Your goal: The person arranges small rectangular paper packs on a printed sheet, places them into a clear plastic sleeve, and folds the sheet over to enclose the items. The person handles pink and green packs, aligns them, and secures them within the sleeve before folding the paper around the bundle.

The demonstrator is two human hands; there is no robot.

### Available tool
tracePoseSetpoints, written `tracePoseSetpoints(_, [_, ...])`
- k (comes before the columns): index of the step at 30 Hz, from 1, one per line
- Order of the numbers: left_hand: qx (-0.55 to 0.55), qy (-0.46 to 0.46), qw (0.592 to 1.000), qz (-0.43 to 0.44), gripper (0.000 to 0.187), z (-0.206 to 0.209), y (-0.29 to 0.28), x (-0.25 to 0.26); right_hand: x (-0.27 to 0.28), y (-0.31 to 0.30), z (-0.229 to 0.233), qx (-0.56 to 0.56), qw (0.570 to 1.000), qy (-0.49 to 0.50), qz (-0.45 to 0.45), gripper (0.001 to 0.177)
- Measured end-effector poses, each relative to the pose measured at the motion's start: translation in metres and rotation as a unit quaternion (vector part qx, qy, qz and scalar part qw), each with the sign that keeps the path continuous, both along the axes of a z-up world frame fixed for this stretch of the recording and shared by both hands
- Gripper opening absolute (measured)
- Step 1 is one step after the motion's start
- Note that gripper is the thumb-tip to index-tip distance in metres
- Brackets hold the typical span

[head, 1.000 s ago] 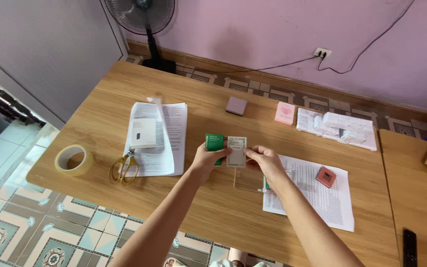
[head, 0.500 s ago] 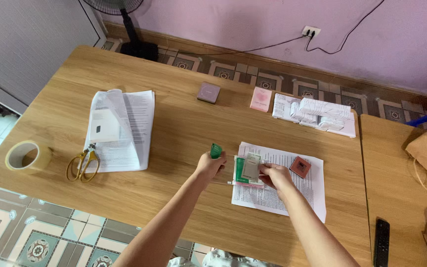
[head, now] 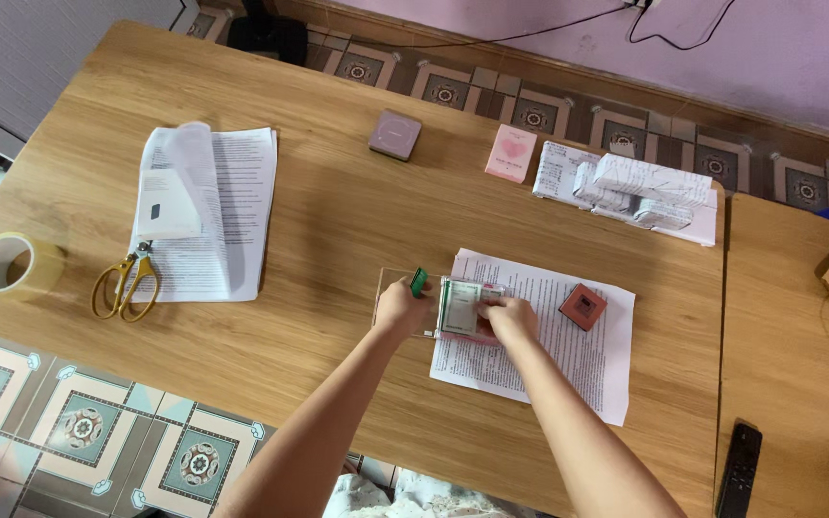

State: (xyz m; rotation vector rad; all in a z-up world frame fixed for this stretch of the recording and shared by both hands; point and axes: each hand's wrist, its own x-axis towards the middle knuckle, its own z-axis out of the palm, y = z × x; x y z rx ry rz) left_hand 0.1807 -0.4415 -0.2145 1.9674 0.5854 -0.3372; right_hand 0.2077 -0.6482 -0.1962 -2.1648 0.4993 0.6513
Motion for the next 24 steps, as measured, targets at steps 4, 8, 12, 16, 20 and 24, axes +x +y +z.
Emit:
tracePoseSetpoints(4, [0.054, -0.023, 0.998, 0.011, 0.035, 0.001, -0.01, 0.004, 0.001, 0.005, -0.004, -0.041, 0.997, -0.053, 0.03, 0.025])
tracePoseSetpoints(8, [0.025, -0.025, 0.999, 0.014, 0.037, 0.009, -0.017, 0.005, 0.003, 0.009, -0.007, -0.094, 0.991, -0.07, 0.056, 0.027])
tracePoseSetpoints(12, [0.061, 0.0, 0.998, -0.015, 0.032, 0.021, -0.021, 0.008, 0.003, 0.013, 0.0, -0.108, 0.986, -0.1, 0.072, 0.029])
tracePoseSetpoints(16, [0.081, 0.027, 0.996, -0.017, 0.033, 0.028, -0.023, 0.011, 0.0, 0.019, 0.009, -0.058, 0.995, -0.061, 0.057, 0.023])
tracePoseSetpoints(20, [0.068, 0.044, 0.997, -0.001, 0.033, 0.034, -0.026, 0.011, -0.001, 0.022, 0.016, -0.079, 0.991, -0.08, 0.075, 0.021])
tracePoseSetpoints(24, [0.083, 0.047, 0.995, -0.003, 0.035, 0.04, -0.029, 0.01, -0.002, 0.021, 0.017, -0.083, 0.988, -0.09, 0.089, 0.021])
